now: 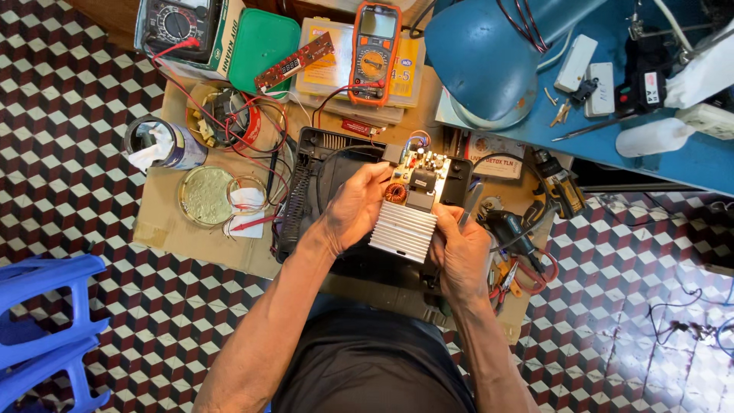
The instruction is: The person works on a small circuit board with a heatsink, using a screwdriver to adjust components and a magnifying glass to inspect details. They connect wires to the board, place it into a black plastic housing, and handle a fan assembly.
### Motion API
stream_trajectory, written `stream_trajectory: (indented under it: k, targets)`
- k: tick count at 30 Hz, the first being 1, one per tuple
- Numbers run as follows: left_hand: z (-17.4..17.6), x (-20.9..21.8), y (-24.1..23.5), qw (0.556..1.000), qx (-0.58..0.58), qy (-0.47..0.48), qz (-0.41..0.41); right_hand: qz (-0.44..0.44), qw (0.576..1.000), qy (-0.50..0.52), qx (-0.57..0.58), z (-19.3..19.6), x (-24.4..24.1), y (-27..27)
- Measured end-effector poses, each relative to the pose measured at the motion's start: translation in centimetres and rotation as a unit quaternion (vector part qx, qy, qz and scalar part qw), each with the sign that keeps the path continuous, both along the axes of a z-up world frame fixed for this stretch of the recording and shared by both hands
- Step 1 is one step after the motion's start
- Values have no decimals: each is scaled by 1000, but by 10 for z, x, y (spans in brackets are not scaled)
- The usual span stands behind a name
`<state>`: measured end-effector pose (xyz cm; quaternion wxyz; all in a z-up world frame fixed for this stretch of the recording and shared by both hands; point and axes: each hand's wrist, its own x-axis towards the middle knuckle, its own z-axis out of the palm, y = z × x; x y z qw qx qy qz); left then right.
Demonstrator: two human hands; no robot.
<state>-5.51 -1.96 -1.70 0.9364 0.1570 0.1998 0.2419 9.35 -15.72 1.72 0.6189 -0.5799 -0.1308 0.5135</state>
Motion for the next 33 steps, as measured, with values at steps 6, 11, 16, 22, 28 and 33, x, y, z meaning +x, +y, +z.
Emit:
stream_trajectory:
  k: [6, 11, 16, 22, 28, 33]
  targets:
    - [-30, -29, -17, 992, 81, 94, -27, -28, 998, -25, -55, -32, -30, -5]
    - [-58, -50, -35, 954, 149, 236, -106, -9, 991, 9, -133, -56, -56, -27]
    - [-86, -67, -26, 947, 205, 237, -64, 4, 981, -28, -191, -63, -74, -29]
    - [-111, -81, -4, 929, 174, 317, -74, -47, 980, -36, -191, -65, -58, -57]
    - [-137, -79, -13, 887, 213, 407, -47, -146, 976, -29, -159, -55, -36, -98]
    - [-149, -79, -17, 799, 366, 477, -12, -111, 974, -45, -192, -51, -46, -85]
